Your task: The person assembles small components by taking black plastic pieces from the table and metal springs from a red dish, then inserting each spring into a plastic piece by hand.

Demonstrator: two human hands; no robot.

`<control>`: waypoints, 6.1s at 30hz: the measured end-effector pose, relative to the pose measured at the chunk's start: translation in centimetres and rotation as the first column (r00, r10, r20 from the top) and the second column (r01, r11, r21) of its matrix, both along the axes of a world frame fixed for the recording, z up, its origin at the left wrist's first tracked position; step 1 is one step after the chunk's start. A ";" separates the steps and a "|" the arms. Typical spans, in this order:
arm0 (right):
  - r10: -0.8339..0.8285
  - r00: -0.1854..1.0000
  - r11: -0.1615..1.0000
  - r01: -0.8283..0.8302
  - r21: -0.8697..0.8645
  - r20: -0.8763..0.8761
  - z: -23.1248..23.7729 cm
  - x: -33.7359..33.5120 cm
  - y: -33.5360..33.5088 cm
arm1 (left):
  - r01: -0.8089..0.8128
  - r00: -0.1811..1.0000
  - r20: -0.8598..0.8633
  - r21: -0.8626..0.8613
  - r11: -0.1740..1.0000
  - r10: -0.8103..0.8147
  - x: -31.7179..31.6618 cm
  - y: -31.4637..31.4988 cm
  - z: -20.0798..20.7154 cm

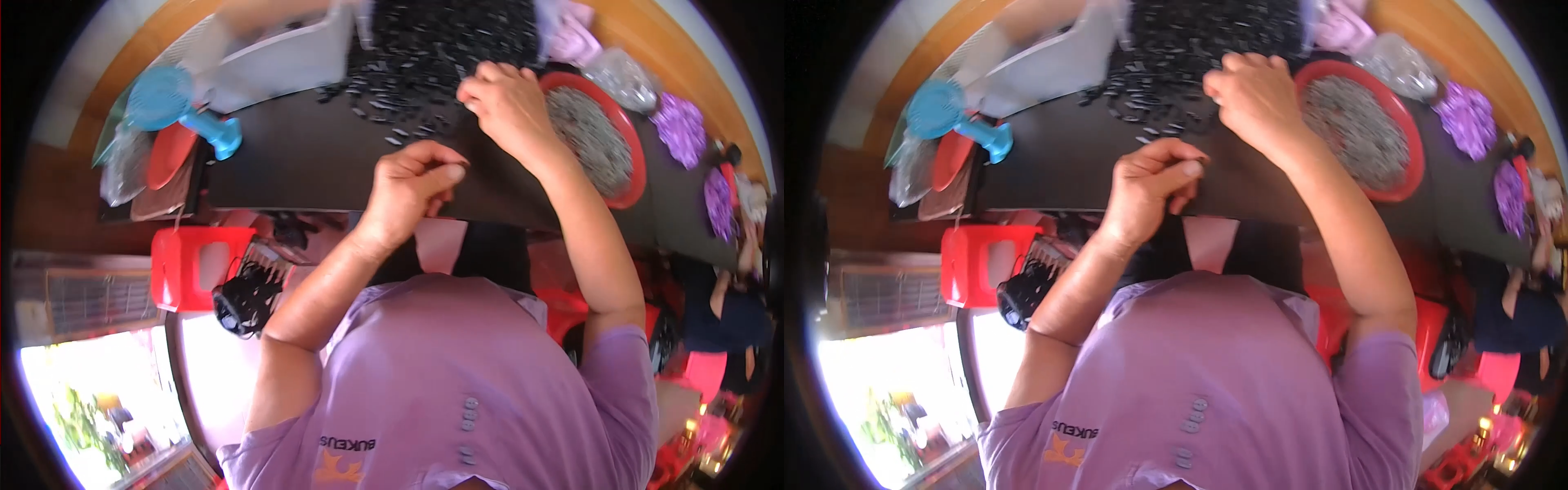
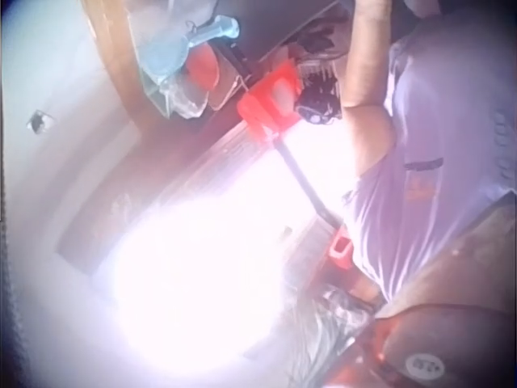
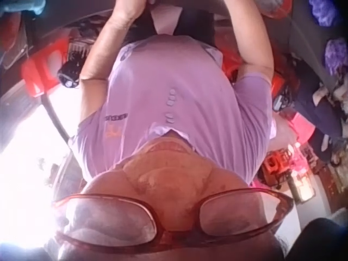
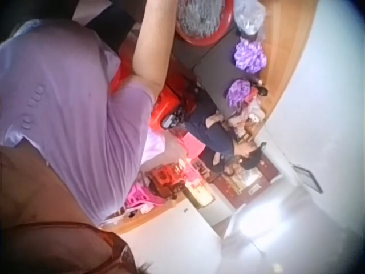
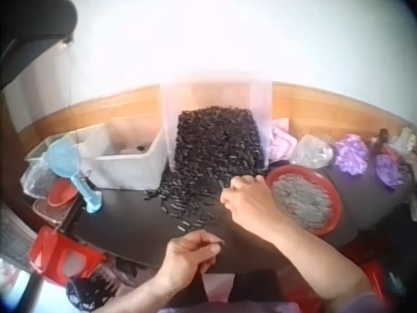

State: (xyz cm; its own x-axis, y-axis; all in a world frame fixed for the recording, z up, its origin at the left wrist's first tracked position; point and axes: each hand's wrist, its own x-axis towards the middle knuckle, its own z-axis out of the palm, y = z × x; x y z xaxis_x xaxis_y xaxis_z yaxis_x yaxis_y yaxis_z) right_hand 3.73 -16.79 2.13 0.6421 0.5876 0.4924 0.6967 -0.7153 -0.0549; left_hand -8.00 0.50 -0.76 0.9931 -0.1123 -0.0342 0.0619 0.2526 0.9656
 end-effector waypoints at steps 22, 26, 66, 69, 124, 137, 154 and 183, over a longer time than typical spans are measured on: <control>0.117 0.978 0.923 -0.043 0.382 -0.174 -1.1 -1.9 -0.5 | -0.806 0.590 0.376 0.320 0.497 0.715 3.1 26.0 -0.7; 0.169 0.936 0.884 -0.006 0.468 -0.308 -1.4 -1.9 -0.3 | -0.705 0.703 0.356 0.235 0.669 0.616 3.5 28.3 -1.1; -0.358 0.934 0.927 0.355 -0.124 -0.002 0.4 -7.1 -10.8 | -0.613 0.763 0.533 0.422 0.668 0.364 -1.2 16.5 0.5; -0.280 0.960 0.959 0.279 -0.038 -0.012 0.8 -5.6 -9.6 | -0.377 0.890 0.414 0.434 0.818 0.191 0.9 9.1 1.0; 0.418 0.851 0.662 -0.046 0.749 -0.317 -1.0 -5.2 0.6 | -0.043 0.999 0.017 -0.138 0.989 0.046 3.0 0.4 -0.8; 0.406 0.913 0.737 -0.303 0.604 -0.038 -0.9 -5.2 1.3 | -0.102 0.991 0.073 -0.116 0.988 0.111 2.6 -0.2 -1.2; 0.396 0.899 0.687 -0.156 0.710 -0.185 -0.3 -5.3 1.7 | -0.139 0.987 0.074 -0.070 0.988 0.144 2.4 -0.3 -1.1; 0.433 0.892 0.699 -0.242 0.673 -0.129 -0.3 -5.3 1.4 | -0.228 0.967 0.104 -0.044 0.973 0.232 1.9 -0.6 -0.9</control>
